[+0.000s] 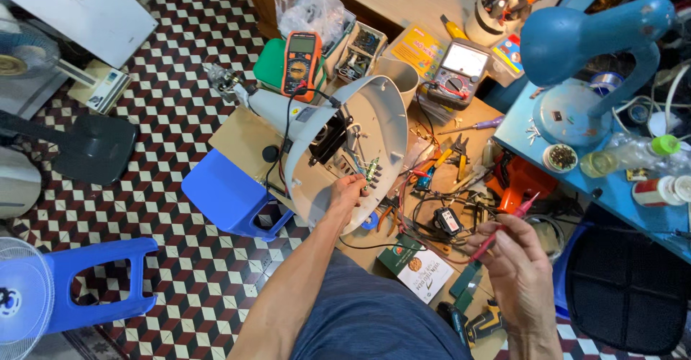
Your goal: The person works on the internal wiring of a ceiling fan, using a cordless drill to remove screws and a multimeter to test connections on a small circuit board. The person manipulates wires and components within the fan housing throughout the clip.
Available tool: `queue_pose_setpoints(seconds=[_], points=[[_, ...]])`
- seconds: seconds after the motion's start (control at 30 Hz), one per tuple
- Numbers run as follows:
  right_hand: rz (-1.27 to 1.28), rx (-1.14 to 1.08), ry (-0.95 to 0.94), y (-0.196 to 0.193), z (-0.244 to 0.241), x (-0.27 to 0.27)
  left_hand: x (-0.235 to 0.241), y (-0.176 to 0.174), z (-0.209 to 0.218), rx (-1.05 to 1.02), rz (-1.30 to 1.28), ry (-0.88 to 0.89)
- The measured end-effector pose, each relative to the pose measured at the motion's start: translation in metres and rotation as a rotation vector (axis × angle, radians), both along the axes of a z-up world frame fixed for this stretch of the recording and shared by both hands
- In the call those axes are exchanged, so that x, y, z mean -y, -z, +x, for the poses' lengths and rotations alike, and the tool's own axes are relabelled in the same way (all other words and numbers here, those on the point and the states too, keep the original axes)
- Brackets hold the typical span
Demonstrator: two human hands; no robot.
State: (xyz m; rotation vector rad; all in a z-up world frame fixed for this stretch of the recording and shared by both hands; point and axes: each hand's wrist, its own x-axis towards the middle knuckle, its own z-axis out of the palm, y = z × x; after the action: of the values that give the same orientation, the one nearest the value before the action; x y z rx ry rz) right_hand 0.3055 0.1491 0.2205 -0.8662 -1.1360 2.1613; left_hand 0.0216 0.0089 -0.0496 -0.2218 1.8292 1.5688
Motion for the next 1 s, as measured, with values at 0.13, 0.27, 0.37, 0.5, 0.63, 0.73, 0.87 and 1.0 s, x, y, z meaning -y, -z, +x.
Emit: queue_pose_setpoints(seconds=[0.13, 0.27, 0.37, 0.5, 0.63, 0.73, 0.87, 1.0], points=[[0.065, 0.112, -0.041, 0.003, -0.011, 0.013, 0.003, 0.0, 0.008, -0.036, -0.008, -0.061], [0.193, 0.222, -0.068, -0.005, -0.027, 0.028, 0.027, -0.032, 0.035, -0.057, 0.063, -0.155], [0.304, 0.139, -0.202, 0.0, -0.039, 0.034, 0.051, -0.078, 0.066, -0.05, 0.151, -0.13], [0.254, 0.391, -0.281, 0.025, -0.059, 0.059, 0.09, -0.151, 0.103, -0.079, 0.202, -0.075], [0.315, 0.621, -0.47, 0.048, -0.073, 0.085, 0.103, -0.203, 0.122, -0.164, 0.213, -0.04], [0.31, 0.522, -0.636, 0.059, -0.076, 0.105, 0.109, -0.214, 0.127, -0.184, 0.348, -0.085], [0.201, 0.459, -0.68, 0.064, -0.08, 0.126, 0.125, -0.207, 0.123, -0.129, 0.296, -0.013], [0.062, 0.531, -0.623, 0.051, -0.084, 0.14, 0.145, -0.203, 0.106, 0.003, 0.423, 0.098]])
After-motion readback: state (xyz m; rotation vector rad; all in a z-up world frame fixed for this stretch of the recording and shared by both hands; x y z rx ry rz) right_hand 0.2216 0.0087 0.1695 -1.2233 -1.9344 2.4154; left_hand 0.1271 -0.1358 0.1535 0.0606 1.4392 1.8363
